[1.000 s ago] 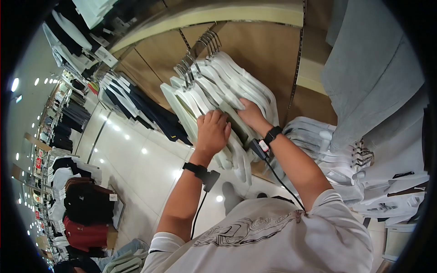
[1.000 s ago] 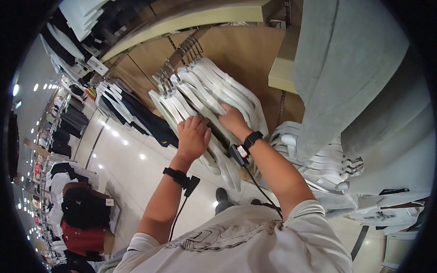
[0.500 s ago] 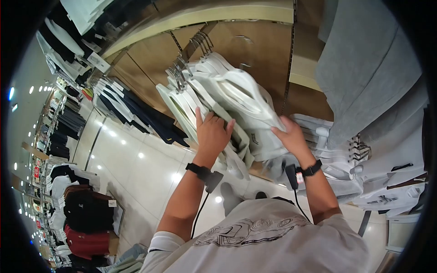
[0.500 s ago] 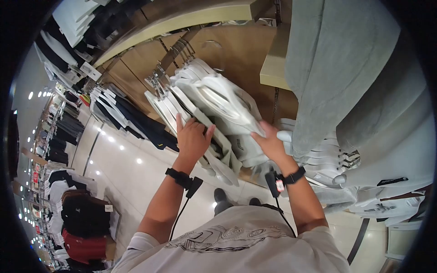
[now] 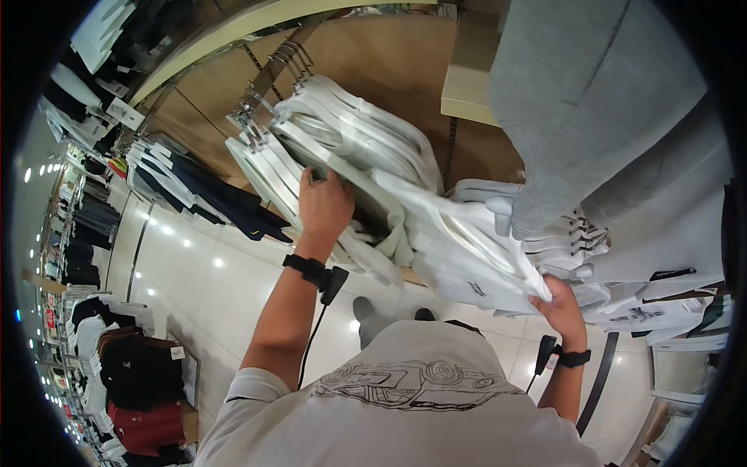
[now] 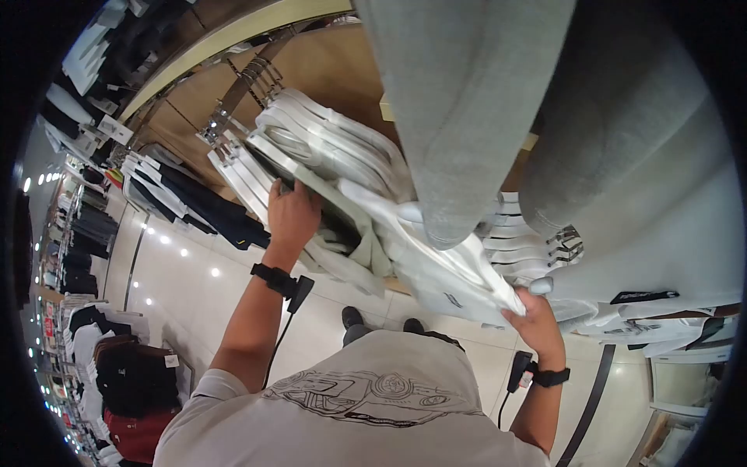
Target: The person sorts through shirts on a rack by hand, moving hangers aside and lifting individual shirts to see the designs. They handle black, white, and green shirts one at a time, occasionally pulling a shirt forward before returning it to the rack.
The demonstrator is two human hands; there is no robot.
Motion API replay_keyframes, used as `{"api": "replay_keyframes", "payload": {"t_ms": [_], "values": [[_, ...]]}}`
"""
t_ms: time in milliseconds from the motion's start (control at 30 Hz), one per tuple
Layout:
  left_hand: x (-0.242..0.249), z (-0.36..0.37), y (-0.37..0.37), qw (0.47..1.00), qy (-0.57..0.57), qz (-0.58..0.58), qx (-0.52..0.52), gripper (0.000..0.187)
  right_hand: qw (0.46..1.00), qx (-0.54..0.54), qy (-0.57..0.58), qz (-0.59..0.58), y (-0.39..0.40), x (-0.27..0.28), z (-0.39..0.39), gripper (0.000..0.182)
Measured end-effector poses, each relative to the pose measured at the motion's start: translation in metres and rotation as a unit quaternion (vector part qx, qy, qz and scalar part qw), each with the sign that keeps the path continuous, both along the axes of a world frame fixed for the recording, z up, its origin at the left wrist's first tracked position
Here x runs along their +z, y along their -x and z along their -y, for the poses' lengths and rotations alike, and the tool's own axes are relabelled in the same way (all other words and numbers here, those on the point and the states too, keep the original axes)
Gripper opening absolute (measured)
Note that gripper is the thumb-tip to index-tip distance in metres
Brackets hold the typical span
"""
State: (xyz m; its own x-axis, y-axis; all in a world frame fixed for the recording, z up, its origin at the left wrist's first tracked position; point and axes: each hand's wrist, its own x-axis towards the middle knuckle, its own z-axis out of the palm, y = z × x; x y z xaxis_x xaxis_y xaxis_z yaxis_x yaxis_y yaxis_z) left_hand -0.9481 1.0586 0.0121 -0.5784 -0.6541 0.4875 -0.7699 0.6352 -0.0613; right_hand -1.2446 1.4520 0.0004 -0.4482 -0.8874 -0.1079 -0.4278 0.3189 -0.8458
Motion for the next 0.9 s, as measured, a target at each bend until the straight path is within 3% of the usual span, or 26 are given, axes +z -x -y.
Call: {"api": "replay_keyframes", "payload": {"t_ms": [233, 367, 533, 667, 733, 900], "values": [[-0.004, 0.005, -0.005, 0.999, -0.014, 0.042, 0.014, 0.035, 0.991, 0.007, -0.125, 0.04, 0.034, 0.018, -0.091, 0.024], [0.002, 0.002, 0.008, 0.998, -0.018, 0.039, 0.033, 0.049, 0.994, -0.007, -0.109, -0.003, 0.025, 0.042, -0.09, 0.019], [0.001, 0.002, 0.013, 0.997, -0.056, 0.022, 0.052, 0.056, 0.991, 0.0, -0.033, -0.127, 0.007, 0.04, -0.049, 0.024], [-0.003, 0.005, 0.012, 0.999, -0.018, -0.007, 0.039, 0.048, 0.976, 0.011, -0.002, -0.216, -0.016, 0.04, 0.004, 0.031], [0.001, -0.001, 0.012, 0.999, -0.015, -0.028, 0.036, 0.033, 0.98, 0.003, 0.022, -0.199, -0.03, 0.04, 0.032, 0.032], [0.004, -0.006, -0.007, 0.995, 0.025, -0.099, -0.014, 0.024, 0.974, 0.0, 0.114, -0.195, -0.06, 0.035, 0.11, 0.025]]}}
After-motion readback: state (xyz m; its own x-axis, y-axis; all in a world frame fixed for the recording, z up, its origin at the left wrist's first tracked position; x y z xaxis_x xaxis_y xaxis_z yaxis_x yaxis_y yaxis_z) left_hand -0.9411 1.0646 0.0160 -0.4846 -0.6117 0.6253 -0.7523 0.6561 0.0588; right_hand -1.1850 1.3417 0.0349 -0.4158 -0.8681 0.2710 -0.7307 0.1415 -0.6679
